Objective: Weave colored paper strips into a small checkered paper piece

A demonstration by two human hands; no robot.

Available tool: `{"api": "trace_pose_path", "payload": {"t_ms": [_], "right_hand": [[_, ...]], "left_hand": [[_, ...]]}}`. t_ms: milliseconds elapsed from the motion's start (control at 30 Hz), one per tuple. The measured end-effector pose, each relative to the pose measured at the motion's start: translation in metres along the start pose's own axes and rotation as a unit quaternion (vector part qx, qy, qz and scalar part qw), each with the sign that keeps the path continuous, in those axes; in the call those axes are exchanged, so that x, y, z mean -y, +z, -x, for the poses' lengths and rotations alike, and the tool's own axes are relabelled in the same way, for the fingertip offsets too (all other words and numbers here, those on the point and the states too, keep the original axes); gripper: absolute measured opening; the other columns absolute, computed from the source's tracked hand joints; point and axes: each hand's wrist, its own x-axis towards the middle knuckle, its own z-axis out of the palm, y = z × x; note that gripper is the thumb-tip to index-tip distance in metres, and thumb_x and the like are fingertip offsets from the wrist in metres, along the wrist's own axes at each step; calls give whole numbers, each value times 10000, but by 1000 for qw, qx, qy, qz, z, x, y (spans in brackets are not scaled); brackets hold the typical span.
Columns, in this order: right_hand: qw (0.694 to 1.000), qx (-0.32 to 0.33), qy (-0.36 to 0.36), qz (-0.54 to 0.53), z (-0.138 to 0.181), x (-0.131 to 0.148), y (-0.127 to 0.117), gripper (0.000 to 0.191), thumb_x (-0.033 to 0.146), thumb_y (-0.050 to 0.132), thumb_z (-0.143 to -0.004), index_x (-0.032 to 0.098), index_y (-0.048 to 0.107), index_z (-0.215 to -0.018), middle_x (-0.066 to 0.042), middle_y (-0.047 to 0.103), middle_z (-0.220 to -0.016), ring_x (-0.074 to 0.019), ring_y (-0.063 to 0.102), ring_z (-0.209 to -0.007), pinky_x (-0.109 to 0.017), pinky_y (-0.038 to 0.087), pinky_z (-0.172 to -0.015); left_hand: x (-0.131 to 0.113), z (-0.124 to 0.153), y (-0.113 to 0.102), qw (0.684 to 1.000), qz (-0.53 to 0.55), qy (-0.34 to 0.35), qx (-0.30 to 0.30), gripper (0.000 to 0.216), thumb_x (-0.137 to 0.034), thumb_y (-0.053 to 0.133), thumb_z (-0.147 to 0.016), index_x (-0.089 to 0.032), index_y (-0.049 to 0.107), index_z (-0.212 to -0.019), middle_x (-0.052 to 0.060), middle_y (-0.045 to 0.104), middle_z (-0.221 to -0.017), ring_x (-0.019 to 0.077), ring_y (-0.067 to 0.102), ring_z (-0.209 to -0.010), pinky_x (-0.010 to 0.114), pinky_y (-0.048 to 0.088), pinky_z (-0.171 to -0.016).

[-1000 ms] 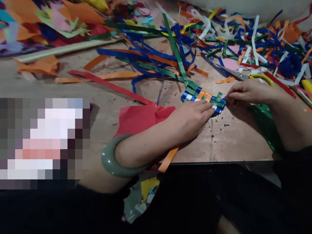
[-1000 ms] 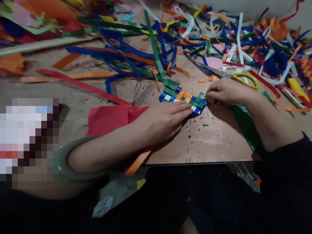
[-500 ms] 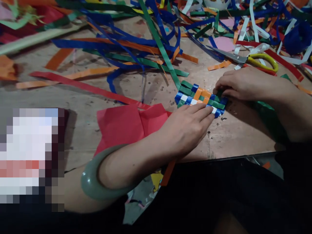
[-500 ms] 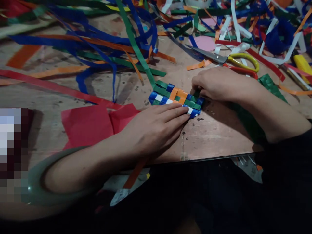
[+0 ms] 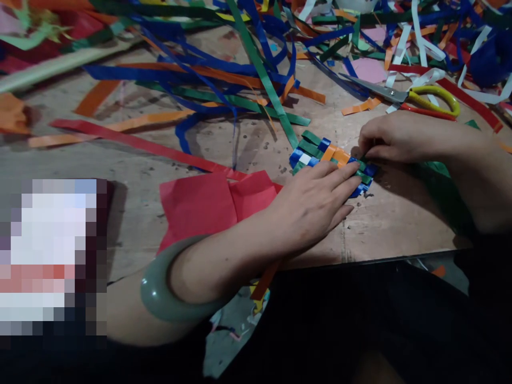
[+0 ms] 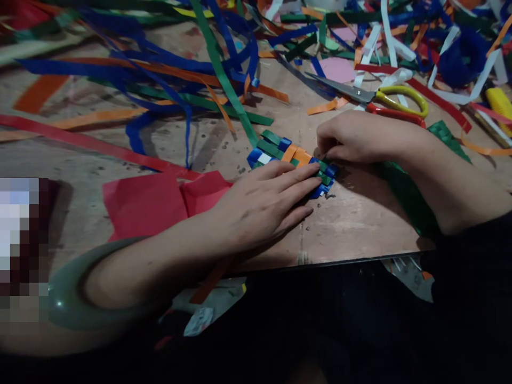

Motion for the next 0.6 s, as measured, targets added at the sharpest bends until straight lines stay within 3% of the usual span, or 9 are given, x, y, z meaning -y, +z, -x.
{"api": "trace_pose_path", "payload": {"t_ms": [200,367,600], "right_hand": [[997,20,-8,-77,1,-12,-1,264,327,603,-934,230,799,-1081,0,773,-894,-161,686,-808,-300,500,-794],[993,57,0,-101,1,-14,-2,301,301,577,-931,231,789,-1133,12,760,-820,-142,673,-711,-292,504,-733],[999,-36,-17,-31,3,2,1,343,217,547,-878,221,786,-1123,-32,793,-1059,-198,716,-929,-322,520,-845]], "left_hand": [[0,-7,-3,998,-26,0,56,513,-371,278,-1118,-120,671,-1331,116,641,-1486,261,664,-1242,384,473,-1075],[0,-7,-2,998,-15,-1,55,525,-372,274,-1120,-92,645,-1363,138,626,-1498,271,646,-1281,392,458,-1089],[1,-5,1,999,-34,6,23,471,-334,308,-1114,-98,674,-1291,130,670,-1431,270,659,-1215,392,475,-1056]]}}
